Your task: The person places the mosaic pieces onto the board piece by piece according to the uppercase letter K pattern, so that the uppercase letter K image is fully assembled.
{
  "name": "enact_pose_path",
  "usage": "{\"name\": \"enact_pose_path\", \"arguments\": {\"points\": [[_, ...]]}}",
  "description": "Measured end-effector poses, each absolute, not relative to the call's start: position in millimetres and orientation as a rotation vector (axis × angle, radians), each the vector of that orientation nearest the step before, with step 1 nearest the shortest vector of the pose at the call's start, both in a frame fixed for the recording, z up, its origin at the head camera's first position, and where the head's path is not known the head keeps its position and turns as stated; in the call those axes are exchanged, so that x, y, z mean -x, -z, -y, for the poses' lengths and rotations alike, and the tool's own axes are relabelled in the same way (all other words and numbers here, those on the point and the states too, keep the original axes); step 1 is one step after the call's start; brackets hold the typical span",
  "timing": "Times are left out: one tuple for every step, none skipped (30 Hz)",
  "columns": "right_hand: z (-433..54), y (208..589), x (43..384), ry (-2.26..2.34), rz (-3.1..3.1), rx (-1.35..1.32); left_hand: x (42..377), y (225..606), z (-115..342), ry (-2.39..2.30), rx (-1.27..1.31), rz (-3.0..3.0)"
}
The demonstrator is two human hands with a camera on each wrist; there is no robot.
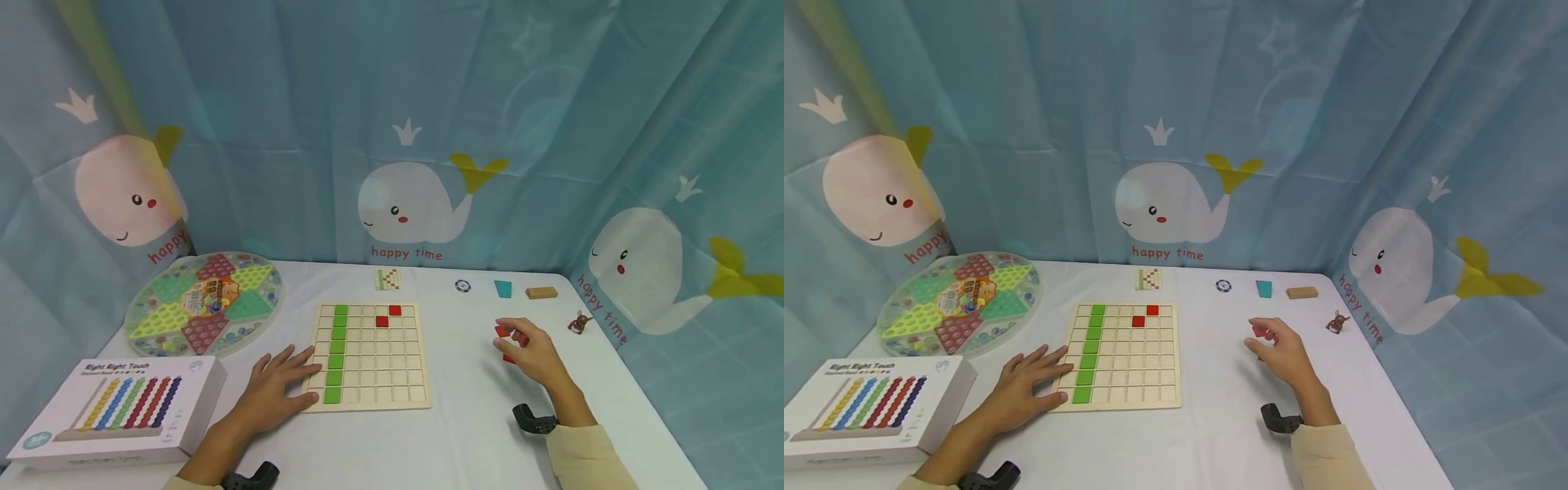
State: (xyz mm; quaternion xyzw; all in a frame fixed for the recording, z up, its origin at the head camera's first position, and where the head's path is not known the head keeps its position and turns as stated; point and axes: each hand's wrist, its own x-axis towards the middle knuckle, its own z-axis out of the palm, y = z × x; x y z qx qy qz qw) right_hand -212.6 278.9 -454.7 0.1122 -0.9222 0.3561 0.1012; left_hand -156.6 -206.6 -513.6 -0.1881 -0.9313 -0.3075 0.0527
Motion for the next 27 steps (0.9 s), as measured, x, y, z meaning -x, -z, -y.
{"name": "enact_pose_path", "arguments": {"points": [[-286,456,209,-1.052,2.741,-0.313,157,514,206,0.932,0.571,2.833],[-294,457,206,-1.053,2.762,-0.289,157,514,206,0.934,0.570,2.831],[-302,458,203,-1.043,2.788,-0.265,157,514,205,0.931,0.575,2.826],[-309,458,200,-1.037,2.814,-0.241,157,514,205,0.930,0.574,2.827],[-317,459,197,-1.025,2.842,-0.215,157,514,205,0.928,0.575,2.826],[-324,460,194,-1.011,2.872,-0.191,157,514,205,0.927,0.576,2.826],[-331,460,192,-0.998,2.904,-0.171,157,513,204,0.923,0.576,2.827],[-337,461,190,-0.975,2.934,-0.160,157,513,205,0.917,0.574,2.830],[-343,462,188,-0.953,2.960,-0.164,157,513,205,0.912,0.572,2.831],[-348,463,187,-0.932,2.982,-0.170,157,513,205,0.910,0.564,2.838],[-352,465,185,-0.915,3.003,-0.183,157,513,205,0.910,0.562,2.841],[-356,466,183,-0.903,3.022,-0.198,156,513,206,0.912,0.560,2.844],[-360,468,182,-0.893,3.038,-0.204,156,513,206,0.915,0.558,2.847],[-363,469,180,-0.892,3.051,-0.209,156,513,206,0.922,0.556,2.848],[-365,470,179,-0.888,3.066,-0.209,156,512,206,0.930,0.554,2.849],[-367,471,178,-0.881,3.084,-0.203,156,512,205,0.937,0.551,2.850],[-369,472,178,-0.876,3.095,-0.200,156,512,205,0.941,0.549,2.851],[-370,473,179,-0.869,3.102,-0.193,155,511,205,0.947,0.545,2.851],[-371,474,179,-0.859,3.107,-0.187,155,511,205,0.951,0.541,2.852],[-371,475,180,-0.850,3.104,-0.190,155,510,205,0.951,0.540,2.851],[-371,476,181,-0.830,3.096,-0.201,154,510,205,0.948,0.537,2.850],[-371,478,182,-0.814,3.083,-0.219,154,510,205,0.944,0.536,2.849],[-370,480,183,-0.797,3.067,-0.231,155,510,205,0.941,0.534,2.848],[-370,482,183,-0.782,3.053,-0.241,155,510,205,0.937,0.540,2.843],[-369,484,183,-0.760,3.041,-0.248,155,510,205,0.935,0.541,2.842],[-369,486,184,-0.735,3.026,-0.256,155,511,205,0.935,0.545,2.840],[-368,488,184,-0.714,3.017,-0.262,155,511,205,0.932,0.546,2.840]]}}
